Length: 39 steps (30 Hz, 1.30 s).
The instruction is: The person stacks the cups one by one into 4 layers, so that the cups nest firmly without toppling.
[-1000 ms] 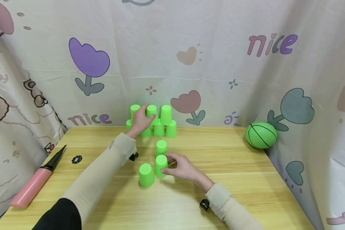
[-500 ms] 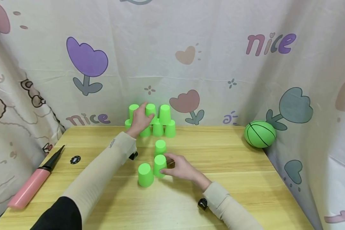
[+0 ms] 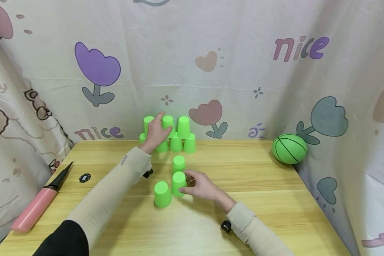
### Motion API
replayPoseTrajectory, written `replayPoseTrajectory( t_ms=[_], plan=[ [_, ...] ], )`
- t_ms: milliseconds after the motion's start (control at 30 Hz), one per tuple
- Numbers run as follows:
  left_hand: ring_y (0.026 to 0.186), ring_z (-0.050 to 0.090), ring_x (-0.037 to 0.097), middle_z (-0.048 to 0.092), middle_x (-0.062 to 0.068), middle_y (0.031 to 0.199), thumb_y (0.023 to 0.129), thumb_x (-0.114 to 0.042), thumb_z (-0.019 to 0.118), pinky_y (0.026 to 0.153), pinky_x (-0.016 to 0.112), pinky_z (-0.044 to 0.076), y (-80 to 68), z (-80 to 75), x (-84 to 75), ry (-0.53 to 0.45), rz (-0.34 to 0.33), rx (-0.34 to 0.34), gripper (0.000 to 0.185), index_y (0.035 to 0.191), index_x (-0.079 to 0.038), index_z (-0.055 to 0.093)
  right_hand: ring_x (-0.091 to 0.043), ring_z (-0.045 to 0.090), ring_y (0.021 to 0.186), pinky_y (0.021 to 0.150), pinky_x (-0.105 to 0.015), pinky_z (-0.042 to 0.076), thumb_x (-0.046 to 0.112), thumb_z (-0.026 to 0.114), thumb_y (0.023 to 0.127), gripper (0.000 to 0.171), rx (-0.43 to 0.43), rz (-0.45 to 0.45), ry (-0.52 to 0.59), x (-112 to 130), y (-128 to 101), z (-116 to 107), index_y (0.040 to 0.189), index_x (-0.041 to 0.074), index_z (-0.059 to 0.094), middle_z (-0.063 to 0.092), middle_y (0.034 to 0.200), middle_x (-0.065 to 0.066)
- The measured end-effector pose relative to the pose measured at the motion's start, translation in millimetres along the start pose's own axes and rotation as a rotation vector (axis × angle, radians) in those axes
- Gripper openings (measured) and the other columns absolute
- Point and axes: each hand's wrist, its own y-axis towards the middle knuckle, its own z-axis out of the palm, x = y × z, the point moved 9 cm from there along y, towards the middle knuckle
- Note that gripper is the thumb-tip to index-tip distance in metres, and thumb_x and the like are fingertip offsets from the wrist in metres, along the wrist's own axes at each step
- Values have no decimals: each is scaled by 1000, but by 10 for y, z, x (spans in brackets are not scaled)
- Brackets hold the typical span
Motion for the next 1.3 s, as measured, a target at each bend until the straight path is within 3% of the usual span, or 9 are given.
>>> replayPoseTrajectory(
  t_ms=[300, 500, 600, 767, 1033, 1300],
  plan=[
    [141, 54, 42, 54, 24, 154, 94, -7, 76, 120, 49, 48, -32, -122, -110, 32, 94, -33, 74, 158, -1, 40, -25, 70, 111, 103, -48, 60, 27, 84, 91, 61, -48, -21, -33, 116, -42, -132, 143, 6, 61, 74, 121, -8],
    [132, 61, 45, 60, 27, 146, 92, -8, 76, 115, 51, 52, -121, -354, -334, 56, 211, -97, 66, 151, 5, 48, -21, 70, 108, 103, -45, 60, 25, 85, 89, 61, -116, -38, -61, 275, -47, -346, 143, 6, 62, 74, 120, -6],
    [122, 66, 45, 67, 29, 134, 92, -10, 77, 106, 53, 57, -189, -489, -361, 14, 216, -101, 61, 146, 4, 53, -21, 70, 106, 103, -47, 60, 21, 85, 88, 58, -163, -48, -56, 358, -27, -492, 140, 7, 63, 75, 118, -5],
    [111, 71, 43, 71, 27, 123, 93, -15, 76, 94, 52, 63, -356, -605, -215, -79, 166, -16, 57, 145, -2, 56, -25, 71, 107, 103, -52, 59, 20, 84, 89, 56, -227, -43, -35, 465, 56, -728, 140, 10, 63, 75, 116, -6],
    [105, 74, 36, 72, 22, 120, 95, -16, 76, 93, 49, 64, -787, -663, 90, -132, 124, 128, 55, 145, -3, 56, -28, 70, 110, 103, -51, 58, 24, 81, 94, 57, -288, -53, -21, 646, 382, -1012, 145, 11, 60, 73, 122, -11],
    [104, 75, 30, 76, 17, 117, 97, -17, 77, 91, 48, 65, -1175, -662, 130, -167, 216, 228, 49, 142, -6, 61, -29, 71, 112, 103, -44, 60, 25, 80, 95, 56, -363, -74, -17, 829, 754, -1233, 145, 12, 60, 74, 125, -13]
  ],
)
